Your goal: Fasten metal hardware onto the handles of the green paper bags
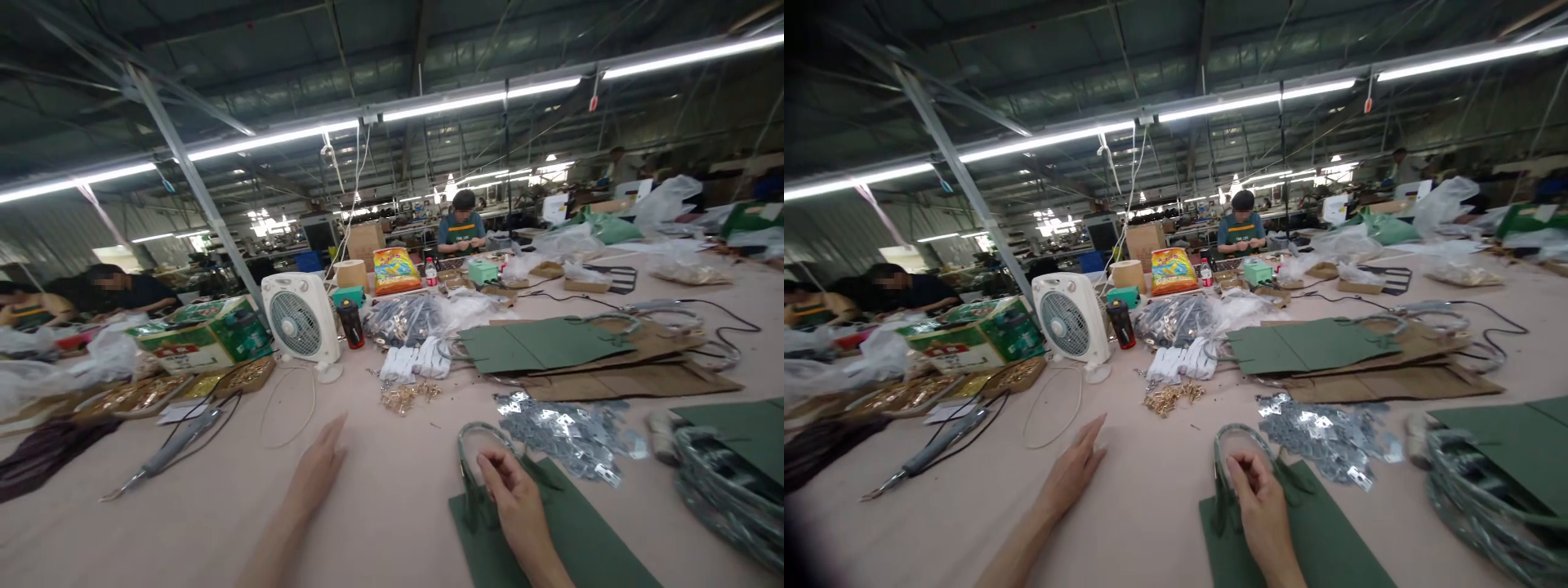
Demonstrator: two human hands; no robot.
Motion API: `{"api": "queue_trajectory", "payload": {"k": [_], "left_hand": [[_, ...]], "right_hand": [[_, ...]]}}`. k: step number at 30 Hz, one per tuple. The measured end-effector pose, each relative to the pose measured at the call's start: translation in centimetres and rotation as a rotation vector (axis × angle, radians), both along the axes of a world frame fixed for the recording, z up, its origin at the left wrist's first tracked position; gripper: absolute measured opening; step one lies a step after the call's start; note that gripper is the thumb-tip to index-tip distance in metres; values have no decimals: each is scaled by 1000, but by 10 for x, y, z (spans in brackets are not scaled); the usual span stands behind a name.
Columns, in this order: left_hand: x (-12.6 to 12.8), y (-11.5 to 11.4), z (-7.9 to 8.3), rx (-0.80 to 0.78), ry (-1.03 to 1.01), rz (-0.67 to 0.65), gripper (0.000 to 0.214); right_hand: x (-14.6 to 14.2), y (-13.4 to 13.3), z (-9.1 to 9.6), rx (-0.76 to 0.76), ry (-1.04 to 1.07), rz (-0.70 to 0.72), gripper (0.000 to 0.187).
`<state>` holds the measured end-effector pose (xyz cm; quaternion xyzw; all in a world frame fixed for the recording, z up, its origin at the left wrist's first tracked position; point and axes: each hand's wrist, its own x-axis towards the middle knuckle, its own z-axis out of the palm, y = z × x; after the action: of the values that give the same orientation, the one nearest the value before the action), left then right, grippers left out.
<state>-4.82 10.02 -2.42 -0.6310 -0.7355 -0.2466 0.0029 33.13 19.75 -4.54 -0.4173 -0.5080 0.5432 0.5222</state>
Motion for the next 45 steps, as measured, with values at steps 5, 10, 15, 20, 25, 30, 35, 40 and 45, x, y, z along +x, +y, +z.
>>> {"api": "queue_trajectory", "payload": {"k": [5, 10, 15, 20, 25, 30, 35, 40, 45], "left_hand": [[26, 35, 20, 126, 92, 133, 54], [101, 127, 37, 56, 51, -168, 39], [157, 208, 24, -13, -7, -216, 34], [163, 233, 8, -1, -99, -182, 14], [152, 221, 5, 107, -234, -125, 19], [159, 206, 15, 252, -463, -97, 30], [213, 170, 18, 323, -775, -44, 50], [296, 107, 4, 301, -1424, -35, 52], [343, 76, -3, 231, -1584, -109, 41]], "right_hand": [[-4, -1, 6, -1, 14, 14, 41], [-9, 3, 7, -34, 82, -5, 43], [-8, 11, -2, -99, 135, 4, 49], [-11, 18, -11, -110, 182, -44, 57], [-12, 22, -11, -136, 222, 22, 58], [-9, 18, -4, -123, 325, -36, 51], [0, 13, 13, -149, 544, -117, 41], [21, 9, 24, -160, 641, -85, 32], [51, 1, 19, -224, 642, -13, 38]]}}
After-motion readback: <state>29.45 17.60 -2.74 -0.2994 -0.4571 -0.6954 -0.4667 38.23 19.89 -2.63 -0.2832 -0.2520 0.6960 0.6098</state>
